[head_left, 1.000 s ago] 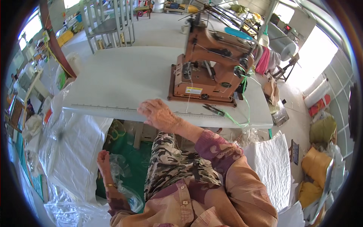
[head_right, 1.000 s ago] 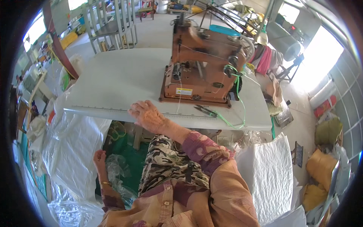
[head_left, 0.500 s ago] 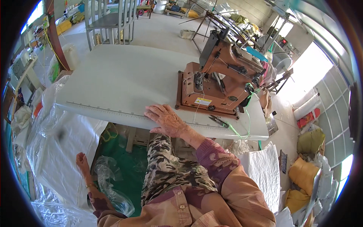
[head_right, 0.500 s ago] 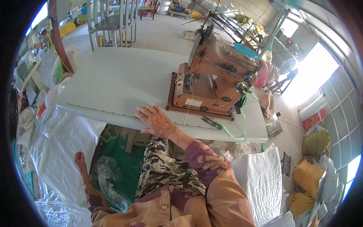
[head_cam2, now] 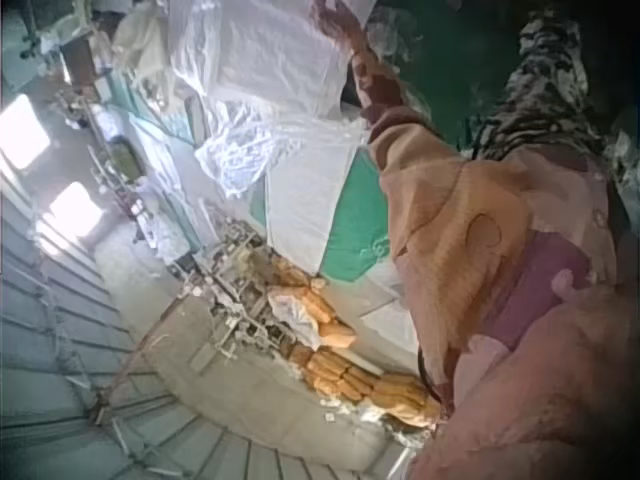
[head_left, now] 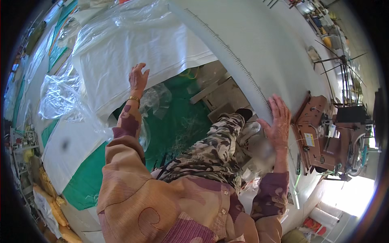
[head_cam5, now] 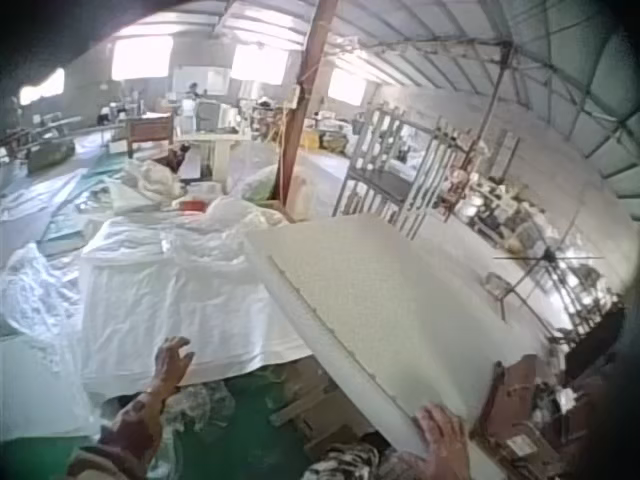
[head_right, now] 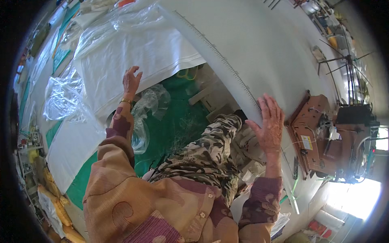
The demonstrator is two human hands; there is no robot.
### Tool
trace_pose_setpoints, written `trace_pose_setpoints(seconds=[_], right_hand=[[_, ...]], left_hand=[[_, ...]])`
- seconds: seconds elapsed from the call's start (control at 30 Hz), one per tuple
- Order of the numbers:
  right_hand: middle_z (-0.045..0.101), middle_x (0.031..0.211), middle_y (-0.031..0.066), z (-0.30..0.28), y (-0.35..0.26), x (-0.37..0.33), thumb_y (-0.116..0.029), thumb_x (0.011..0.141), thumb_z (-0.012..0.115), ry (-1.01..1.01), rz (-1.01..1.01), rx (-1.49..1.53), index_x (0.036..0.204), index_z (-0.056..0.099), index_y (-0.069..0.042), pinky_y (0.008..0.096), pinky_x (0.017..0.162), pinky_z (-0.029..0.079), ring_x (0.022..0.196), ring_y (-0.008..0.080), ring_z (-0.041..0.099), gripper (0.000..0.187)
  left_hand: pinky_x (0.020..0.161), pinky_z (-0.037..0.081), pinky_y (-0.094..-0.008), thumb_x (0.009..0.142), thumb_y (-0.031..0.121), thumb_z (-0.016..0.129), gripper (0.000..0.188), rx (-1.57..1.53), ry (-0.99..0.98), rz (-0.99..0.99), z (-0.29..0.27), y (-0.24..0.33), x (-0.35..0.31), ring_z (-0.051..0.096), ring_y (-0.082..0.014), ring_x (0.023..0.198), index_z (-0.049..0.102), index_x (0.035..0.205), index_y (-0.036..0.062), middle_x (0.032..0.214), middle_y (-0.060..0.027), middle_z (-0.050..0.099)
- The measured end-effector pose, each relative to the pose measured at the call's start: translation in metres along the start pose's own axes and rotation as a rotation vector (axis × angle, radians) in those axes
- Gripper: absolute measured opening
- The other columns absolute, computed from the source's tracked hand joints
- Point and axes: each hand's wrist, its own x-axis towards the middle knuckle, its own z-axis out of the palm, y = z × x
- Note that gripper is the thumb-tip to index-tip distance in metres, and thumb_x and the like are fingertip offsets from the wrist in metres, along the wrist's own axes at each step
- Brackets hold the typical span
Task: The person sews a white plastic sheet using a sewing machine, then cuts the thread and adjusts the machine's thread tension. They handle the plastic sheet, folding and aligning it before sewing again.
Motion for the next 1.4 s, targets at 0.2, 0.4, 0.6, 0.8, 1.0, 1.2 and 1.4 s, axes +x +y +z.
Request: trace_pose_setpoints(seconds=[0.2,0.4,0.6,0.8,1.0,1.2,1.4], right_hand=[[0.04,0.151,0.008,0.003,0.003,0.0,-0.05,0.078,0.068,-0.007,0.002,-0.004,0.143,0.045,-0.012,0.0465,0.113,0.029,0.139,0.0297,0.036,0.079],[0.04,0.151,0.0081,0.003,0.004,0.001,-0.054,0.08,0.065,-0.008,-0.001,-0.018,0.144,0.044,-0.012,0.0468,0.112,0.029,0.138,0.0302,0.037,0.079],[0.04,0.151,0.0089,0.004,0.005,0.002,-0.052,0.08,0.067,-0.008,-0.006,-0.013,0.143,0.044,-0.011,0.0469,0.112,0.029,0.138,0.0309,0.037,0.079],[0.04,0.151,0.0094,0.005,0.006,0.001,-0.05,0.081,0.067,-0.01,-0.004,0.004,0.143,0.044,-0.01,0.0469,0.111,0.03,0.138,0.0316,0.037,0.078],[0.04,0.151,0.0083,0.01,0.007,0.003,-0.051,0.081,0.068,-0.005,-0.013,-0.027,0.143,0.045,-0.011,0.0468,0.112,0.029,0.138,0.0304,0.037,0.077],[0.041,0.151,0.0075,0.018,0.009,0.001,-0.05,0.08,0.071,-0.031,-0.003,-0.036,0.144,0.045,-0.011,0.0444,0.112,0.03,0.138,0.0294,0.038,0.079],[0.042,0.15,0.0101,0.021,0.007,0.005,-0.037,0.081,0.074,-0.054,0.02,0.022,0.143,0.044,-0.01,0.0437,0.113,0.03,0.137,0.0303,0.04,0.075]], left_hand=[[0.091,0.044,-0.0424,0.075,0.022,0.077,0.033,0.213,-0.107,0.127,0.031,-0.006,-0.003,0.058,-0.0281,0.108,0.067,0.105,0.0099,0.108,-0.008,0.066],[0.089,0.046,-0.0424,0.079,0.019,0.073,0.023,0.313,-0.199,0.202,0.05,-0.009,0.006,0.059,-0.029,0.105,0.068,0.098,0.0082,0.105,-0.0093,0.064],[0.083,0.05,-0.0429,0.083,0.018,0.066,0.013,0.372,-0.274,0.311,0.061,-0.017,0.016,0.06,-0.0301,0.099,0.068,0.086,0.006,0.101,-0.0105,0.063],[0.08,0.052,-0.0451,0.085,0.018,0.065,0.014,0.257,-0.22,0.195,0.06,-0.019,0.021,0.061,-0.0316,0.096,0.067,0.09,0.0056,0.102,-0.0116,0.063],[0.077,0.052,-0.0465,0.087,0.016,0.06,0.01,0.394,-0.156,0.295,0.073,-0.036,0.026,0.061,-0.0331,0.095,0.062,0.086,0.0066,0.095,-0.0121,0.059],[0.083,0.051,-0.0448,0.088,0.029,0.064,0.021,0.225,-0.164,0.263,0.086,-0.06,0.03,0.059,-0.0335,0.1,0.065,0.092,0.0084,0.105,-0.011,0.062],[0.085,0.049,-0.0426,0.079,0.043,0.077,0.045,0.09,-0.063,0.477,0.079,-0.06,0.028,0.059,-0.0317,0.1,0.066,0.104,0.0077,0.103,-0.0101,0.063]])
